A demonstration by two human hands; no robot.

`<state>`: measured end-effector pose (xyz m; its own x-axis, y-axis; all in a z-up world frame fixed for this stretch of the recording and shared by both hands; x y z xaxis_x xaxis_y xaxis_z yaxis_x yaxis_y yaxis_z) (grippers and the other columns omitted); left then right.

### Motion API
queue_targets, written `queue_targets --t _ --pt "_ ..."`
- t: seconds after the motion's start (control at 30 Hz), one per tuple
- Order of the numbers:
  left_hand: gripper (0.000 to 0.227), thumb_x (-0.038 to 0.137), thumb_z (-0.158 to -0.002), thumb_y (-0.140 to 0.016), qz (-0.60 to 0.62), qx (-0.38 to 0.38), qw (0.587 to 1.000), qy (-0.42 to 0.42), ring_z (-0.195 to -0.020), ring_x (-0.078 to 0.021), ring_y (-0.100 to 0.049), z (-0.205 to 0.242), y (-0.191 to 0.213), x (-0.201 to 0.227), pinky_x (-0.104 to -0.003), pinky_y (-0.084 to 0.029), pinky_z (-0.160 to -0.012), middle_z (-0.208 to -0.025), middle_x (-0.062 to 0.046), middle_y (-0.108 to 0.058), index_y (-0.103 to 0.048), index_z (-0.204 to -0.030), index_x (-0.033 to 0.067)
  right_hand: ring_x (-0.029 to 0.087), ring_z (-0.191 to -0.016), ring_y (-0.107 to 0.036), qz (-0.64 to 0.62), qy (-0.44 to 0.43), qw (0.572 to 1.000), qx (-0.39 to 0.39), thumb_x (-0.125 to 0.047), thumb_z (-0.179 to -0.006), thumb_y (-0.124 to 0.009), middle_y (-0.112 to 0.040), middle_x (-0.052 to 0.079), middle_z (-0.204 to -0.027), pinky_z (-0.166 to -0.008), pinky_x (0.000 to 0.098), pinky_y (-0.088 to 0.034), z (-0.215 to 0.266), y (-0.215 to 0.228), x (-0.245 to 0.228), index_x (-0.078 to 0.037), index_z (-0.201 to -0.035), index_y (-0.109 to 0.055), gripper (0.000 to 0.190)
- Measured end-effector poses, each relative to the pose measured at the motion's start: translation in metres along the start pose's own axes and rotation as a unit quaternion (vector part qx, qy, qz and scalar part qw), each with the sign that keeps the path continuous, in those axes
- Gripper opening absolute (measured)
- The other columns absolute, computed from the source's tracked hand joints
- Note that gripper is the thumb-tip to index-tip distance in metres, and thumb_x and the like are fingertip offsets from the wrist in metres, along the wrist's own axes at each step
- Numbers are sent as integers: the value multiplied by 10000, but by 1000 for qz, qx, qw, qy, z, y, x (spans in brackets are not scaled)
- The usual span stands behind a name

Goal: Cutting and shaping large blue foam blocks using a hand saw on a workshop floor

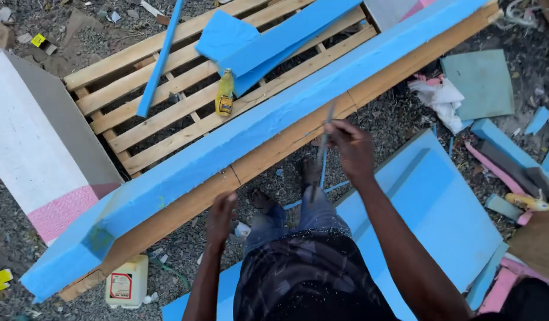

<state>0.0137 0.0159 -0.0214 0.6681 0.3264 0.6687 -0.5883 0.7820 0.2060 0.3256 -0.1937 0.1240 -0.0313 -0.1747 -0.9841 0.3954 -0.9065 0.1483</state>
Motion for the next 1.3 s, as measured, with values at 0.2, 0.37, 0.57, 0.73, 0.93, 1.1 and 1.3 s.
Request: queue_targets --t 0.2,0.37,0.57,0.73,0.93,1.1,1.3 --pt "354 278 -1063 -707 -58 -320 921 -213 -856 -303 -751 8 -164 160 -373 -652 -608 -969 -233 -751 -753 -1252 -18 368 -911 -760 -104 -8 995 -5 -177 -1077 -707 -703 319 -981 -707 454 -699 -13 -5 30 102 -1212 -705 310" --pt "300 294 -1035 -759 -49 -259 933 -246 -786 -288 -771 -26 -256 185 -417 -668 -608 -938 -195 -780 -810 -1130 13 351 -1074 -720 -92 -91 992 -2 -329 -1059 -687 -667 253 -1171 -858 490 -673 -21 90 47 -38 -1333 -699 400" --pt "257 197 -1041 -745 24 -207 960 -189 -841 -301 -761 -56 -367 223 -357 -672 -581 -1002 -239 -746 -781 -1157 -30 475 -1121 -698 -131 -176 969 -110 -283 -1126 -534 -662 336 -1238 -892 614 -648 -7 159 123 21 -1485 -539 471" --pt "250 205 -1045 -744 -5 -263 945 -193 -847 -291 -759 -77 -454 250 -341 -667 -593 -986 -222 -740 -780 -1148 -20 280 -902 -778 -218 -200 954 -42 -201 -1136 -527 -756 234 -1055 -768 448 -696 -15 206 179 134 -1486 -447 491" --pt "341 331 -1074 -715 -171 -296 913 -224 -940 -283 -762 -98 -542 302 -419 -655 -681 -1013 -174 -759 -758 -1230 31 239 -517 -723 -227 -195 943 149 -224 -1090 -615 -747 209 -737 -449 396 -636 -55 275 200 148 -1409 -549 494" --pt "365 406 -1079 -682 -227 -275 889 -286 -1001 -250 -761 -177 -615 365 -366 -658 -815 -1072 -149 -771 -771 -1119 54 237 -685 -725 -206 -148 941 225 -163 -1132 -482 -710 189 -834 -594 431 -644 -105 324 231 97 -1477 -494 432" --pt "387 389 -1152 -573 -286 -243 842 -388 -1038 -402 -730 -363 -725 445 -609 -591 -889 -1128 -218 -743 -739 -1204 44 276 -598 -720 -227 -201 899 317 -153 -1120 -507 -711 233 -761 -564 497 -632 -182 331 338 194 -1391 -530 441"
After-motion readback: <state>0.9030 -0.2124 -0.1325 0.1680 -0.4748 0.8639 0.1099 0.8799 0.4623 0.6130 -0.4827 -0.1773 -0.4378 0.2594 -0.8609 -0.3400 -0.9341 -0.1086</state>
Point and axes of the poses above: each hand's wrist, its own z-axis away from the middle knuckle, its own y-axis out of the back of the hand, x = y × z, the point moved 3 cm from there along -z, towards the middle knuckle
